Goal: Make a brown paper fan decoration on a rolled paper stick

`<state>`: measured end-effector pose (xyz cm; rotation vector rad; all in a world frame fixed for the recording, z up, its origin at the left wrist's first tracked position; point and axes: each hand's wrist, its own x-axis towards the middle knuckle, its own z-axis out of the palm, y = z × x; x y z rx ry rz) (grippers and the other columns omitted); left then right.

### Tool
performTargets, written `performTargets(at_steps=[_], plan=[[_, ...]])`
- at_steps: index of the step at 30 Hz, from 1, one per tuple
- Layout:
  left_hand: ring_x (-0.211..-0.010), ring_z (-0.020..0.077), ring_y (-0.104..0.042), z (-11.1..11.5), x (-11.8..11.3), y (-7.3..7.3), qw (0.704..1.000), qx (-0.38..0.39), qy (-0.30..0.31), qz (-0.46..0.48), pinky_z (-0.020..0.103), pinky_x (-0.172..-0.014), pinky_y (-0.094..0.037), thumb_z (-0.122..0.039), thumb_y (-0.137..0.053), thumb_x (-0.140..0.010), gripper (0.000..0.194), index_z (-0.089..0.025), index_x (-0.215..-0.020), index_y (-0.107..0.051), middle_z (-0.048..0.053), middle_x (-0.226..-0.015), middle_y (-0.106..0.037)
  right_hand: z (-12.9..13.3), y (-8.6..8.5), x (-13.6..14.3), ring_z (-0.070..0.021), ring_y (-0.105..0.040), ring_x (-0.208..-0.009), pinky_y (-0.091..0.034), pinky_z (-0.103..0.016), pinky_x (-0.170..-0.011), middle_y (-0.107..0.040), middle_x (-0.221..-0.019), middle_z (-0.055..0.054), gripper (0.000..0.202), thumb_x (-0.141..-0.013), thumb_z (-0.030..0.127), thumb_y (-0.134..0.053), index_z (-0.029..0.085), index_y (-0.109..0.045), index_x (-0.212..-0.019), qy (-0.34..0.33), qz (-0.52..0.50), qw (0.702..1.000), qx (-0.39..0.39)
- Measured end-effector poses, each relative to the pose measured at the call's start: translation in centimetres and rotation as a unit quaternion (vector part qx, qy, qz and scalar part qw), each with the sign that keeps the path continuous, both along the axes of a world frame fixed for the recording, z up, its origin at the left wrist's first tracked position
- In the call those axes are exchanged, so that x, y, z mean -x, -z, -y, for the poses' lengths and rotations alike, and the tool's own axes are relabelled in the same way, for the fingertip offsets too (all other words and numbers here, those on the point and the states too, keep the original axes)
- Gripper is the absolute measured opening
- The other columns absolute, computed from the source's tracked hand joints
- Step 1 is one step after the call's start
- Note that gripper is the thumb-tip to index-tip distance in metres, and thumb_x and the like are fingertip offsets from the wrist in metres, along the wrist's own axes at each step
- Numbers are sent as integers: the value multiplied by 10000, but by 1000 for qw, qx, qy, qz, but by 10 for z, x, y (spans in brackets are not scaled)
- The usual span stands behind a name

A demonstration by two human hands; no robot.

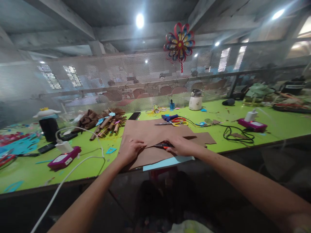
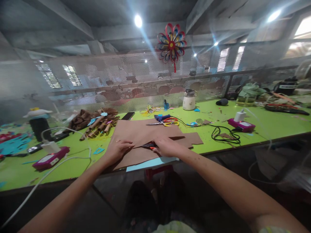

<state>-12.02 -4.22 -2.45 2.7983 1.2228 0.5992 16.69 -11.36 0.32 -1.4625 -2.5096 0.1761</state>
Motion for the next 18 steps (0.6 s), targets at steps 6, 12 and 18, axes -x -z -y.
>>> performTargets(at_steps=[6,12,18], plan=[[-954,226,-646,5,0,-8,999,36,9,19,336,-878,-475,-381,-441,-926,365,-197,-998,-748,100,-1062,-722,-2,0,-5,-197,-591,-829,-332,-256,-611,-666,-964,-92,226,-903,352,-528,167,-612,-1002,-5,-8,1000,13],[-938,212,-665,3,-2,-10,999,35,19,27,346,-880,-488,-342,-465,-911,321,-197,-992,-740,84,-1040,-732,-3,-2,-2,-182,-572,-822,-339,-258,-651,-653,-958,-91,220,-918,332,-515,149,-628,-966,-37,-13,999,-5],[-937,224,-678,-9,3,5,997,27,41,64,372,-867,-513,-373,-461,-899,345,-194,-940,-753,95,-1029,-733,-6,1,2,-169,-552,-786,-325,-249,-637,-629,-941,-92,209,-910,322,-537,139,-628,-951,-52,-26,998,-11]])
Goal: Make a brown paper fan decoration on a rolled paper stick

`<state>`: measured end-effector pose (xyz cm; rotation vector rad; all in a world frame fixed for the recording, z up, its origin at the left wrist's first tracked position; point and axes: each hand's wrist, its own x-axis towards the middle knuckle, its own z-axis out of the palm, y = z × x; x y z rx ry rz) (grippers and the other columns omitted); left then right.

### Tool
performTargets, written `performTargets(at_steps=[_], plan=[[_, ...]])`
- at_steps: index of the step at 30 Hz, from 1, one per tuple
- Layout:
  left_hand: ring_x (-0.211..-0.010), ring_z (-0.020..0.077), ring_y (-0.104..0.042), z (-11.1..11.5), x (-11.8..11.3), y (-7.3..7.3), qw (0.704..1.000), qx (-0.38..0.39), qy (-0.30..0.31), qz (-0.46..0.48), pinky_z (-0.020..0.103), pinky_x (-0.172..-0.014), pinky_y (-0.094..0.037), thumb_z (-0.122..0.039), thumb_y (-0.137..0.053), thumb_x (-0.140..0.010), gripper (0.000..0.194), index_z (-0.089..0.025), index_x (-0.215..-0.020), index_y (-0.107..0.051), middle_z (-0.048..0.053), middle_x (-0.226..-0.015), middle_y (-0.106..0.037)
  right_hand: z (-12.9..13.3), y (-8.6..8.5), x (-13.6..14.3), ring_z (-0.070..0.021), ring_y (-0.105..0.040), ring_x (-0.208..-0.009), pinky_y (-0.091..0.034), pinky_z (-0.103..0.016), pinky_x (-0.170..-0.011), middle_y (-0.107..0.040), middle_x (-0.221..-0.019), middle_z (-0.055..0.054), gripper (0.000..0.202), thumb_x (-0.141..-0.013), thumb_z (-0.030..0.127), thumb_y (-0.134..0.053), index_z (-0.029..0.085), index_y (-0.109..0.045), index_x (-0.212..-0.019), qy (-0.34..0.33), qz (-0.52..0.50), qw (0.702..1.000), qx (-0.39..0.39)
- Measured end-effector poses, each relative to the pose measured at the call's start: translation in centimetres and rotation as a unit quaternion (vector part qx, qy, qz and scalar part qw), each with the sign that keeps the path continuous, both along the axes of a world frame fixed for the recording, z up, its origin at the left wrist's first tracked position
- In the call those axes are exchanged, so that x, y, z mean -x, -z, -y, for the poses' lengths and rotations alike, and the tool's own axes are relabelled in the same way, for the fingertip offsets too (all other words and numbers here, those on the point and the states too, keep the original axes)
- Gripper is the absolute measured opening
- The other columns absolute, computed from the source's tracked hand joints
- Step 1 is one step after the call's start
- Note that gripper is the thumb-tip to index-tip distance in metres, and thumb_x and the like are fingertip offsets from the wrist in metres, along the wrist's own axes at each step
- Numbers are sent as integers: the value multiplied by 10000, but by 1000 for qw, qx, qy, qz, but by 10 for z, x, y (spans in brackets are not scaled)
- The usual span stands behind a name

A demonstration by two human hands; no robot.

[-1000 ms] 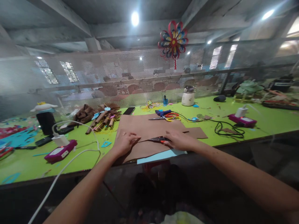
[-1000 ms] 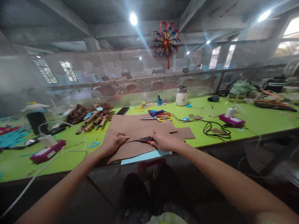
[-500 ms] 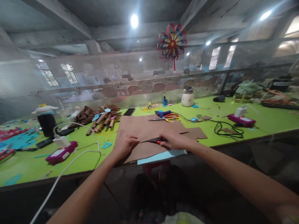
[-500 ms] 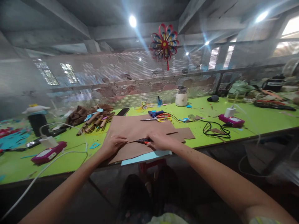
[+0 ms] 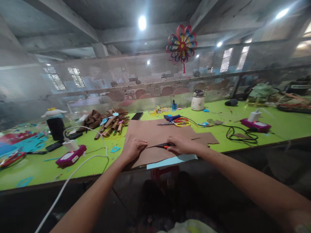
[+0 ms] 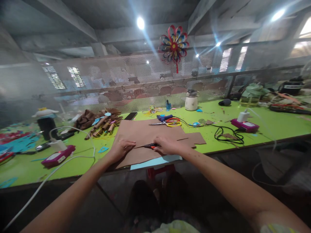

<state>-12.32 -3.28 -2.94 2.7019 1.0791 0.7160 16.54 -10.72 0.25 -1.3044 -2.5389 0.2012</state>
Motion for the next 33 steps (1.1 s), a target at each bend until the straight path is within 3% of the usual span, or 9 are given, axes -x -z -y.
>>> performTargets(at_steps=[5,20,28,33], plan=[[-952,236,-673,3,0,0,1000,0,-3,12,387,-881,-507,-349,-466,-894,336,-181,-948,-752,109,-1041,-728,3,3,-5,-159,-543,-752,-321,-243,-618,-617,-923,-83,208,-909,336,-545,150,-631,-940,-8,-12,1000,4],[-993,230,-653,9,-2,-3,999,24,-26,5,377,-912,-483,-292,-463,-893,316,-161,-986,-735,109,-1081,-716,2,0,19,-150,-542,-733,-313,-235,-601,-641,-890,-78,198,-894,324,-569,148,-651,-929,11,-15,1000,12],[-972,228,-637,18,-4,-11,999,16,-44,-2,356,-894,-476,-277,-478,-886,301,-144,-931,-744,126,-1072,-708,1,8,16,-146,-523,-718,-305,-233,-593,-634,-874,-76,224,-897,350,-549,149,-649,-897,9,-33,999,14],[-884,194,-640,26,-5,-25,999,31,-41,-13,290,-830,-480,-253,-452,-888,302,-160,-837,-734,96,-984,-718,3,6,12,-151,-529,-710,-309,-235,-585,-646,-841,-70,236,-895,359,-542,153,-658,-887,6,-51,998,21]])
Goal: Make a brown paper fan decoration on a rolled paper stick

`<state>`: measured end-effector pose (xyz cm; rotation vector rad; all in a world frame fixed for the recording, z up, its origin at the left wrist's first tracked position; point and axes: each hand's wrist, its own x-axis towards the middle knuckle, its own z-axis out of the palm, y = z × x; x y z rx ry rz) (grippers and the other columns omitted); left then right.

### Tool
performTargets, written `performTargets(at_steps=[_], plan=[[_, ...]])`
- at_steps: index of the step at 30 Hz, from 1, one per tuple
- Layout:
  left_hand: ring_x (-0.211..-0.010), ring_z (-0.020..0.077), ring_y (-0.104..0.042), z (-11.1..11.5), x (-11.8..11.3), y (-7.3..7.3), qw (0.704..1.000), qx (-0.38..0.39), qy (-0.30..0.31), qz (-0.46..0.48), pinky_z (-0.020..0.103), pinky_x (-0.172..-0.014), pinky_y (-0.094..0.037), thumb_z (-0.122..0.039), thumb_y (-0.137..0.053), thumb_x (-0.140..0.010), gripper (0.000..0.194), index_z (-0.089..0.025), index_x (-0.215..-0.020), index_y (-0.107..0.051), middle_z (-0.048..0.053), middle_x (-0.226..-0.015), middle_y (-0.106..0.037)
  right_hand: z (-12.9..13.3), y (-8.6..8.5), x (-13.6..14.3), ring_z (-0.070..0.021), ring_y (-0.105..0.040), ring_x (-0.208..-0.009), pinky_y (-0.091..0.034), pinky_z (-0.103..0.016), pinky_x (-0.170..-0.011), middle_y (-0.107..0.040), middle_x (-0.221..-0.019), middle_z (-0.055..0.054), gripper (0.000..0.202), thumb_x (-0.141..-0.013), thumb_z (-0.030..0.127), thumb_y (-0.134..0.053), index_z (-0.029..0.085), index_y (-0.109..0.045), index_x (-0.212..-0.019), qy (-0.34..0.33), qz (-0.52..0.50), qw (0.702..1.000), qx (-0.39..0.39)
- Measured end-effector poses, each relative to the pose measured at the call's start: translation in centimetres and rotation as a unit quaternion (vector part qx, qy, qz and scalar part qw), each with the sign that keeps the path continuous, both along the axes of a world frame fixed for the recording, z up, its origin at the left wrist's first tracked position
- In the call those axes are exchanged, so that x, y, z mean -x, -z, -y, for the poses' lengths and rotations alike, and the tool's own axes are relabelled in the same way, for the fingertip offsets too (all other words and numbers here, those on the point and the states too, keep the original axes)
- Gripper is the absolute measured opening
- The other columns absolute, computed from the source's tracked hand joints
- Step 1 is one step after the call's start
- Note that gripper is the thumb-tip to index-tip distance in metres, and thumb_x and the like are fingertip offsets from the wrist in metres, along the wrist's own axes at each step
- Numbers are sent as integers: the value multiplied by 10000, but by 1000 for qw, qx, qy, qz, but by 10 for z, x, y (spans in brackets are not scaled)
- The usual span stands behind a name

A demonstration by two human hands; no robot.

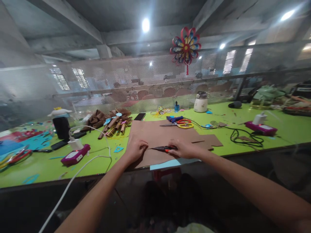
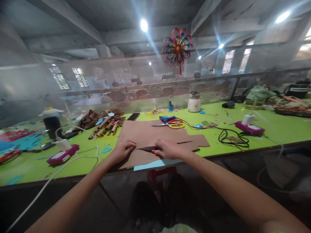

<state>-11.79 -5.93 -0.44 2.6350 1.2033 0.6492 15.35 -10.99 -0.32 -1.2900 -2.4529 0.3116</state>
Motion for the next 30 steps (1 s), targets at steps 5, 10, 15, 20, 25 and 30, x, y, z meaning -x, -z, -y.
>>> performTargets(at_steps=[5,10,15,20,25,30], plan=[[-867,197,-636,4,2,-20,997,14,28,-69,274,-816,-477,-257,-433,-885,316,-171,-882,-736,85,-965,-722,4,-8,-13,-163,-556,-717,-341,-242,-604,-665,-831,-70,258,-898,372,-531,157,-673,-878,-3,-22,1000,-10],[-935,202,-633,17,0,-19,997,33,34,-67,285,-892,-456,-263,-442,-868,318,-201,-986,-730,61,-1032,-726,17,-15,-29,-181,-580,-766,-388,-252,-649,-668,-863,-81,271,-905,373,-523,154,-683,-907,-21,-28,999,-23],[-959,200,-639,32,-3,-11,996,75,37,-26,290,-881,-475,-362,-404,-906,378,-201,-1025,-724,62,-1050,-729,26,-12,-41,-195,-590,-826,-417,-272,-706,-655,-934,-96,284,-909,374,-527,154,-678,-1005,-41,-9,999,-4],[-963,226,-647,22,14,-16,998,57,-16,-27,309,-850,-489,-425,-448,-893,395,-186,-1061,-714,102,-1085,-713,22,-6,-41,-198,-575,-814,-411,-281,-701,-638,-921,-96,293,-911,385,-522,153,-671,-1009,-47,8,999,-6],[-980,204,-638,9,33,-13,995,88,34,-20,295,-882,-479,-424,-483,-868,346,-198,-937,-737,85,-1092,-702,13,-2,-33,-196,-555,-829,-410,-285,-721,-607,-927,-99,294,-914,381,-517,143,-666,-1000,-65,18,997,-31],[-1007,194,-625,8,38,-15,992,119,47,-17,302,-915,-466,-372,-482,-861,326,-181,-980,-718,92,-1132,-677,11,4,-26,-188,-548,-825,-411,-284,-734,-588,-930,-96,300,-918,367,-512,137,-672,-1024,-57,17,997,-43]])
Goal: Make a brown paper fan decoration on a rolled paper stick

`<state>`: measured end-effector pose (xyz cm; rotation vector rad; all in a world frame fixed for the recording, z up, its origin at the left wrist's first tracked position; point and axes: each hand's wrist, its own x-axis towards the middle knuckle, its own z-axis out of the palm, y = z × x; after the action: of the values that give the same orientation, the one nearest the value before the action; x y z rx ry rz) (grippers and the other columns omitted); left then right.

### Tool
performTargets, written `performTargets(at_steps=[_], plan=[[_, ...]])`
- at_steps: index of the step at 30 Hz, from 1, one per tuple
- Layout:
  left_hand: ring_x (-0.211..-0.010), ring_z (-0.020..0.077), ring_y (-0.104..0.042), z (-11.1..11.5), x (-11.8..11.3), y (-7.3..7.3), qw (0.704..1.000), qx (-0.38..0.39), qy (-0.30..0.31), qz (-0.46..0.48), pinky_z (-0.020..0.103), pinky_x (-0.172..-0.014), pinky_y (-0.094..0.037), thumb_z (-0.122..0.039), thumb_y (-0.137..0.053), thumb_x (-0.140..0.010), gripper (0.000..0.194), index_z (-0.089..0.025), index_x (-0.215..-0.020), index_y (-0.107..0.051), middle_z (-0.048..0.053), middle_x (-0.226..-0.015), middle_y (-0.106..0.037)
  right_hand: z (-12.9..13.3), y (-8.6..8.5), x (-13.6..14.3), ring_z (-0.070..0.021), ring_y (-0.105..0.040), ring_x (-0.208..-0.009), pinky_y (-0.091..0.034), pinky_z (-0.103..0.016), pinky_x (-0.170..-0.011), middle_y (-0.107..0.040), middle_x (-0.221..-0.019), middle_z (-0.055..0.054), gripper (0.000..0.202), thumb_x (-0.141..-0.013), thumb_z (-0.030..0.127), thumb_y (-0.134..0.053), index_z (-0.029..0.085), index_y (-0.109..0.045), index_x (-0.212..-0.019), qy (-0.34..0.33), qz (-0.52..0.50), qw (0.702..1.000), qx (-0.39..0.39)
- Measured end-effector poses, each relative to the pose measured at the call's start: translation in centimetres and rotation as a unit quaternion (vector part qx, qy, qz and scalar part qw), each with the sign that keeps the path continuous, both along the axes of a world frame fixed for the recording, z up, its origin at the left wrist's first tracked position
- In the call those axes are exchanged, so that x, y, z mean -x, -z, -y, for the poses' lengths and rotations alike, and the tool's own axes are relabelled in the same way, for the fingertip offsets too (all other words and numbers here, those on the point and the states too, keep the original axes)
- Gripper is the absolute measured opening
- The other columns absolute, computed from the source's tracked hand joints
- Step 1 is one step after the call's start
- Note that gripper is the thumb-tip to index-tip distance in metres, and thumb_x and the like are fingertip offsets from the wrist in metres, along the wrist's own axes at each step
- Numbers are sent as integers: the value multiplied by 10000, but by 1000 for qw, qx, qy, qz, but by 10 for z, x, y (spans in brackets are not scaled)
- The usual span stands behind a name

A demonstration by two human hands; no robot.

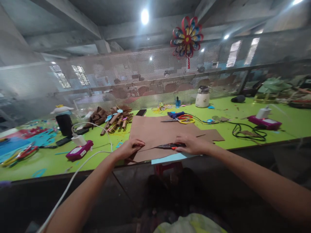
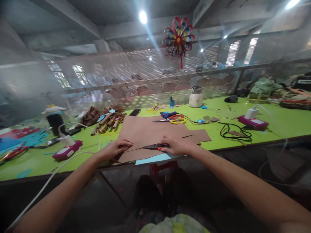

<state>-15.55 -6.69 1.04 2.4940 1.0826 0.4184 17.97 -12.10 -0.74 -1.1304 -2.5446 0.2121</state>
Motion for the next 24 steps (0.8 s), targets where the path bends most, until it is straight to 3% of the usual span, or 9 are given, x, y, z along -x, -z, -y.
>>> performTargets(at_steps=[7,12,19,24], plan=[[-1060,201,-605,0,1,-2,1000,4,-3,1,321,-952,-446,-331,-495,-847,322,-175,-1031,-707,102,-1158,-663,-8,2,23,-162,-554,-789,-414,-263,-711,-594,-945,-86,263,-912,340,-538,153,-670,-1041,-24,-27,999,13],[-1052,210,-614,1,0,1,1000,0,-11,11,321,-949,-450,-339,-499,-839,325,-175,-1012,-720,109,-1148,-669,-12,0,34,-190,-556,-889,-421,-284,-788,-602,-977,-97,242,-892,305,-574,161,-671,-1060,-45,-36,998,5],[-1044,208,-617,3,0,1,999,9,-19,23,334,-951,-452,-341,-500,-837,323,-184,-1010,-723,98,-1146,-672,-5,4,29,-163,-547,-804,-404,-256,-724,-585,-927,-85,223,-899,310,-569,144,-678,-1000,-36,-31,999,7],[-1043,214,-615,3,1,1,1000,5,-13,27,339,-951,-451,-316,-501,-838,318,-166,-1007,-725,115,-1143,-667,-9,-1,46,-143,-529,-727,-367,-242,-649,-596,-903,-78,235,-894,337,-576,139,-684,-961,-27,-13,1000,7]])
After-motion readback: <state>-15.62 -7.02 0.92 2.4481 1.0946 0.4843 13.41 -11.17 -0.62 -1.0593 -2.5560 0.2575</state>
